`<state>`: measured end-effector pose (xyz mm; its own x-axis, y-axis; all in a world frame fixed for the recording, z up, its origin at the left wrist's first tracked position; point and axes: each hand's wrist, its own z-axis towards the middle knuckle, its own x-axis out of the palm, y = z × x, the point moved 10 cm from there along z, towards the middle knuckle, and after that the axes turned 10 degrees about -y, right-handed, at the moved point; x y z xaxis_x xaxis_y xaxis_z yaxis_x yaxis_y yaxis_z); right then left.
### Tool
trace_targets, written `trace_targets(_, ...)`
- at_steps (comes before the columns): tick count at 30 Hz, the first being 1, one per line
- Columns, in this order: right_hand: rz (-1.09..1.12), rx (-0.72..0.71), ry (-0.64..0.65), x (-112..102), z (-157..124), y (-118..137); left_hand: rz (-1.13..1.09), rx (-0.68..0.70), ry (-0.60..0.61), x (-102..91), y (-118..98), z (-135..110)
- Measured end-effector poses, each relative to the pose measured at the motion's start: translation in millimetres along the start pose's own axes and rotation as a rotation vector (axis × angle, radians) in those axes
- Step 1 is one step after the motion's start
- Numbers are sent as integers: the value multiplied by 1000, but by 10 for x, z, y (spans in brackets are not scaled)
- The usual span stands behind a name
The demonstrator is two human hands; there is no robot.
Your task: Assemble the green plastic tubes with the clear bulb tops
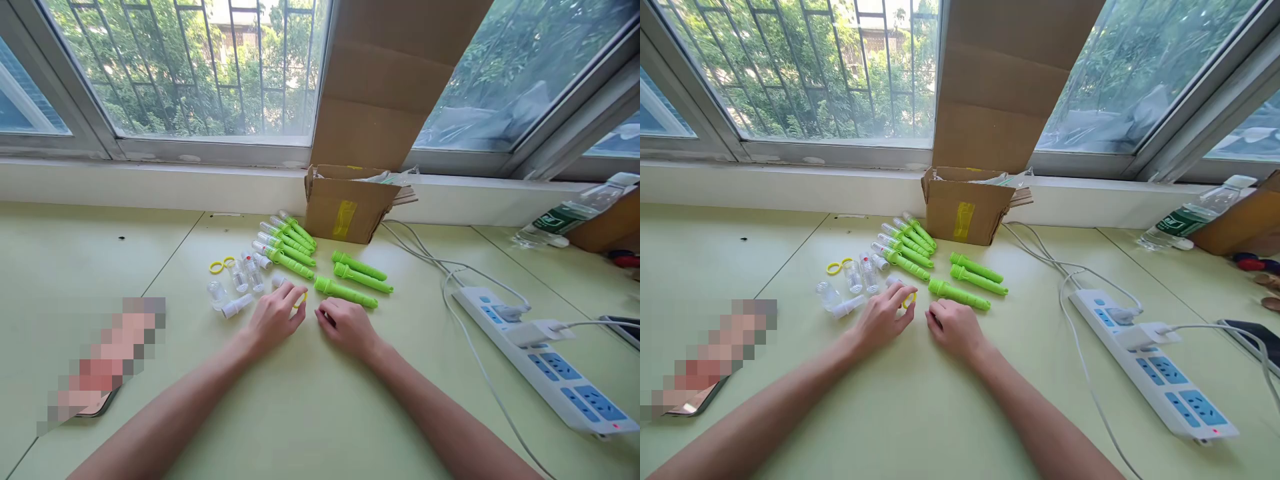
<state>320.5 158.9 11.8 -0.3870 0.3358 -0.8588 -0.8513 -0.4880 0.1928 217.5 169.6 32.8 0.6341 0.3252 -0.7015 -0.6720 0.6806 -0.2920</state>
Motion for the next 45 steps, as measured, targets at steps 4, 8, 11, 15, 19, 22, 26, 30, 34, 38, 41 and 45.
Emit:
trace_targets(4,1,-4,-2,-6,1,5,-36,8,21,-10,-9,-3)
trace_targets(8,-1,-13,-16,-17,-5,11,-9,-15,18,-19,14,-5)
trace_targets(11,-6,-14,-112,-115,-6,15,-26,-45,-1,-26,49,-9)
trace_targets(15,-75,46,-408,-416,-31,-47,-51,-68,-51,-61,79,-12)
trace_targets(19,-196,103,-525,-531,-48,-116,-43,-74,-95,-102,83,-12)
trace_targets(22,-249,141,-457,-471,-26,-168,-31,-71,-104,-107,82,-15)
trace_targets(26,-294,205,-374,-403,-24,-230,-24,-75,-91,-85,96,-19)
trace_targets(30,-327,245,-327,-359,-33,-275,-14,-79,-60,-58,102,-18)
trace_targets(34,-325,254,-293,-301,-35,-314,-13,-87,-37,-46,104,-16)
trace_targets(38,-269,246,-262,-249,-30,-339,-13,-92,-32,-35,116,-22)
trace_targets(41,-234,228,-246,-231,-30,-334,-14,-116,-50,-41,157,-28)
trace_targets(45,-185,186,-235,-212,-28,-295,-43,-150,-84,-62,211,-31)
